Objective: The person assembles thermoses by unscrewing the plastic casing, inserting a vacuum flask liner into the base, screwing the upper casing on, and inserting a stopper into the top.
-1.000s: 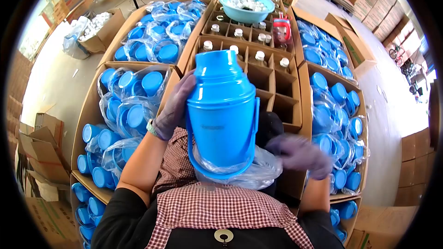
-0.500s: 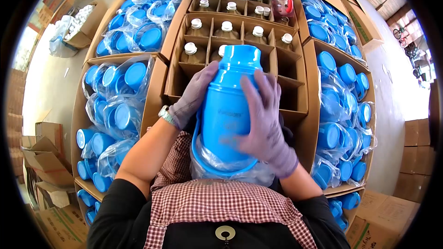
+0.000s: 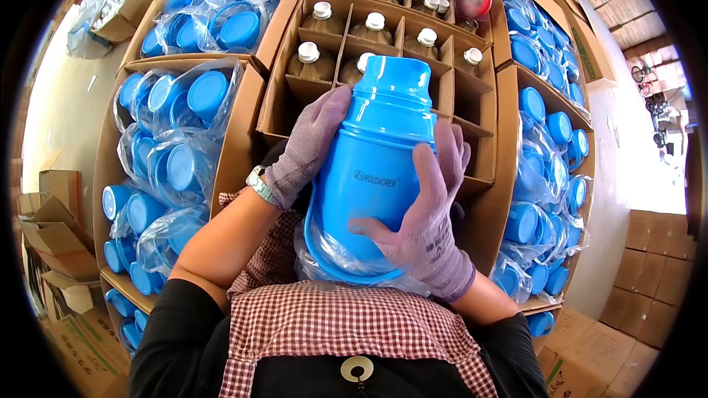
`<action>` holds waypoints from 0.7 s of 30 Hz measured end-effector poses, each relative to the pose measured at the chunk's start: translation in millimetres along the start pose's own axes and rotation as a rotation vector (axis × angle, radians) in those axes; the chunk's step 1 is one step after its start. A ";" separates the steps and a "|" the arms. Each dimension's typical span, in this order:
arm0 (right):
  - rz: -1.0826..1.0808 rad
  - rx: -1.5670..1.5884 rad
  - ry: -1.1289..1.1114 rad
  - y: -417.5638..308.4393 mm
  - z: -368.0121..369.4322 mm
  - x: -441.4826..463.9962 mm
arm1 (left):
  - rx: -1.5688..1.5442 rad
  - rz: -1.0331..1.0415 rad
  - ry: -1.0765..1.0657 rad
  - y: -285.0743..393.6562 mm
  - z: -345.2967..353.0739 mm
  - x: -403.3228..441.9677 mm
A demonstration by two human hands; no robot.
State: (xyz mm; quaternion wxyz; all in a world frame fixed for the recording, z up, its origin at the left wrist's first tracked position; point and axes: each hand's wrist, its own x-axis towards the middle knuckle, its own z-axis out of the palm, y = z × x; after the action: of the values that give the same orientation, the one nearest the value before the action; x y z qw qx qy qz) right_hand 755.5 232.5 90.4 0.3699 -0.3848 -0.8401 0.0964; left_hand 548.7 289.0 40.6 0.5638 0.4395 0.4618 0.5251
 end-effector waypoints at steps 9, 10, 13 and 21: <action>-0.056 -0.049 0.167 14.9 8.1 34.8 | 0.164 0.088 0.037 -4.7 -0.6 -4.6; -0.055 -0.084 0.105 8.5 1.3 19.3 | 0.131 0.072 0.053 -2.1 2.6 -5.4; -0.027 -0.089 -0.041 -1.9 -10.5 -18.9 | 0.118 0.069 0.038 -7.0 -0.9 -1.5; -0.019 -0.043 0.208 19.9 13.7 65.7 | 0.074 0.046 0.017 -18.7 -6.9 4.4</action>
State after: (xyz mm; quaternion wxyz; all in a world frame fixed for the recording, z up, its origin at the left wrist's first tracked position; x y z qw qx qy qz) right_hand 729.1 294.9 107.8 0.4478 -0.3925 -0.8027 0.0341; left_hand 545.5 292.3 20.8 0.5310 0.4659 0.4756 0.5243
